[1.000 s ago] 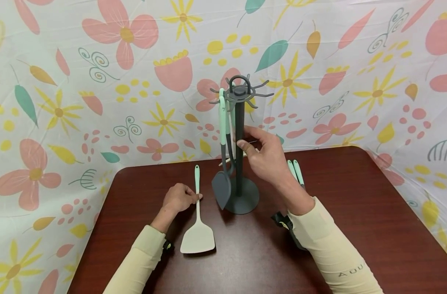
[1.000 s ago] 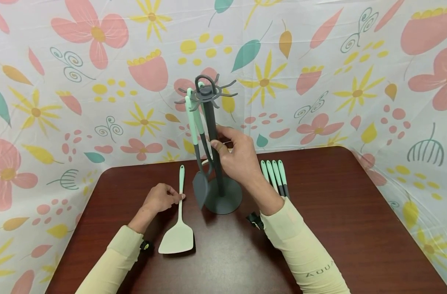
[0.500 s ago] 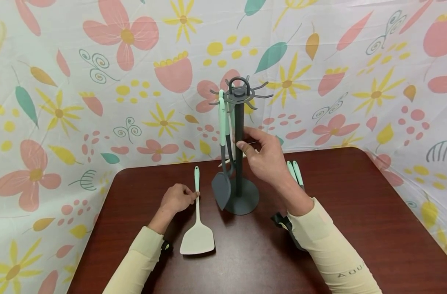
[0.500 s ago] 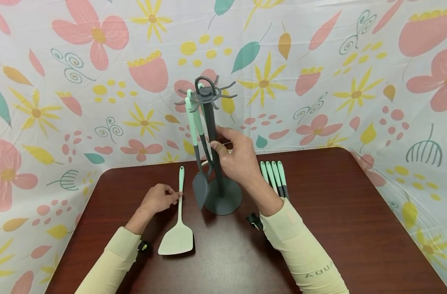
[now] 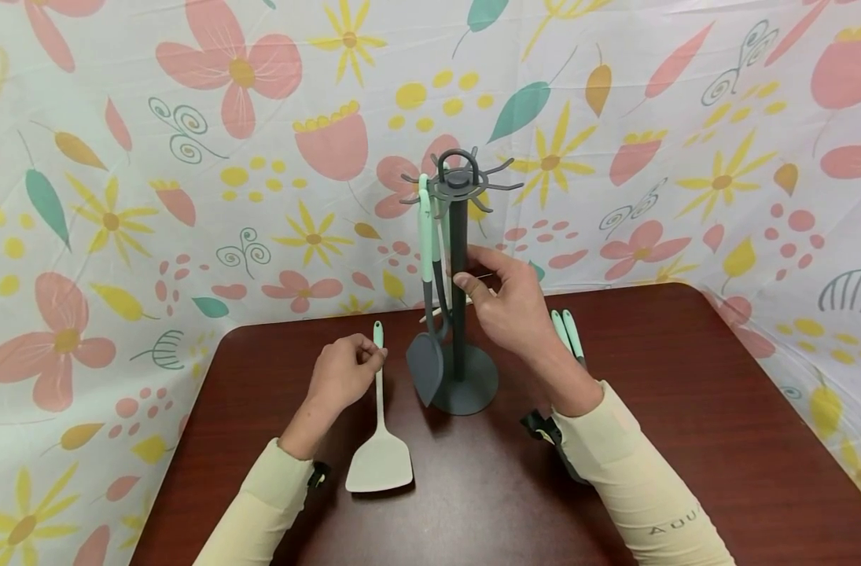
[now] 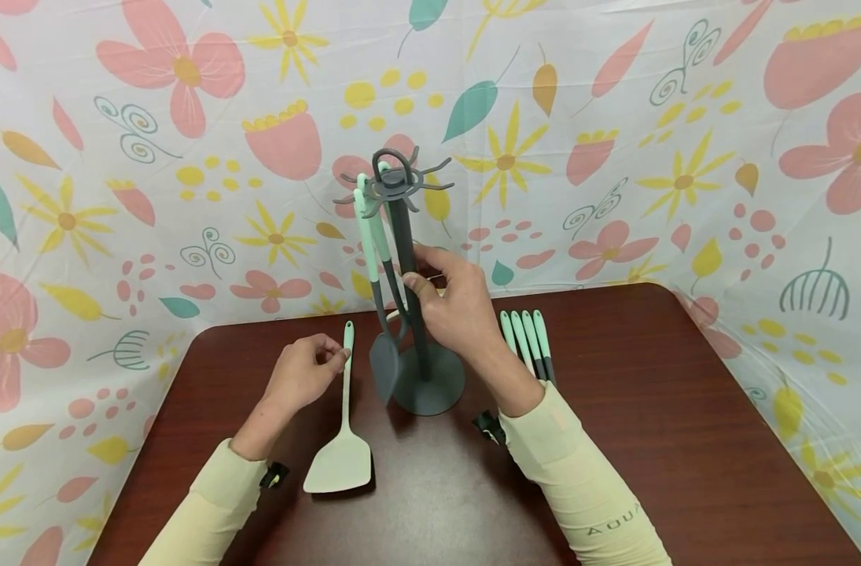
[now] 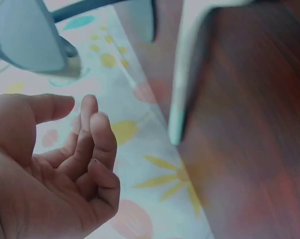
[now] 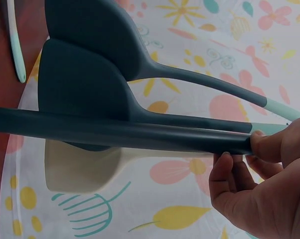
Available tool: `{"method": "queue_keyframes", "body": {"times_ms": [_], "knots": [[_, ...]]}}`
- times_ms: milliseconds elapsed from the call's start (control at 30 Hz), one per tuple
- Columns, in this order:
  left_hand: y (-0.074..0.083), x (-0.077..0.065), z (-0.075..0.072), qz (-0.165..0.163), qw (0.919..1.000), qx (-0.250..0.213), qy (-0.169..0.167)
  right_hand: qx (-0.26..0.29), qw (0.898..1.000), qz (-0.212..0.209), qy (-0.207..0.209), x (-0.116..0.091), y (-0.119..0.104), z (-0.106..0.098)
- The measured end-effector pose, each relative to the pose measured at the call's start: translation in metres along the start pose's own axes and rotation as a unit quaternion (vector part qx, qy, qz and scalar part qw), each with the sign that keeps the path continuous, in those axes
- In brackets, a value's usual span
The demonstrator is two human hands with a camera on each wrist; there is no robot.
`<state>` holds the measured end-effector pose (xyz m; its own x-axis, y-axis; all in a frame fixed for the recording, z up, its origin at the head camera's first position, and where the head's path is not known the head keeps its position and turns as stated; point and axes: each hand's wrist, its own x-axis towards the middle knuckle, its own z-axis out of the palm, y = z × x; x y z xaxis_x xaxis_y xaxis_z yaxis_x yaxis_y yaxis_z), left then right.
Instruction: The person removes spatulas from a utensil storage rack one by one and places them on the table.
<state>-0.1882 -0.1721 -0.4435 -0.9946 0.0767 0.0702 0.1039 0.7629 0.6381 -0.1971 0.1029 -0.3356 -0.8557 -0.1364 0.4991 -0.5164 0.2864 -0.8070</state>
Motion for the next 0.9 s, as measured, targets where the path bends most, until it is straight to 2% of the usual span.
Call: {"method": "queue_keyframes", "body": {"times_ms": [267, 433, 700, 900], "knots": [[0.025, -0.009, -0.008, 0.059, 0.996, -0.051, 0.043, -0.003, 1.0, -0.002, -0.002, 0.0, -0.001, 0.001], [0.037, -0.012, -0.012, 0.097, 0.9926, -0.054, 0.05, -0.009, 1.0, -0.003, -0.003, 0.0, -0.002, 0.0], [0.053, -0.015, -0.013, 0.167, 0.9798, -0.083, 0.071, -0.017, 1.0, -0.005, 0.0, 0.0, -0.001, 0.0], [0.064, -0.013, -0.013, 0.188, 0.9743, -0.096, 0.078, -0.017, 1.0, -0.005, 0.0, 0.0, -0.001, 0.0]]}}
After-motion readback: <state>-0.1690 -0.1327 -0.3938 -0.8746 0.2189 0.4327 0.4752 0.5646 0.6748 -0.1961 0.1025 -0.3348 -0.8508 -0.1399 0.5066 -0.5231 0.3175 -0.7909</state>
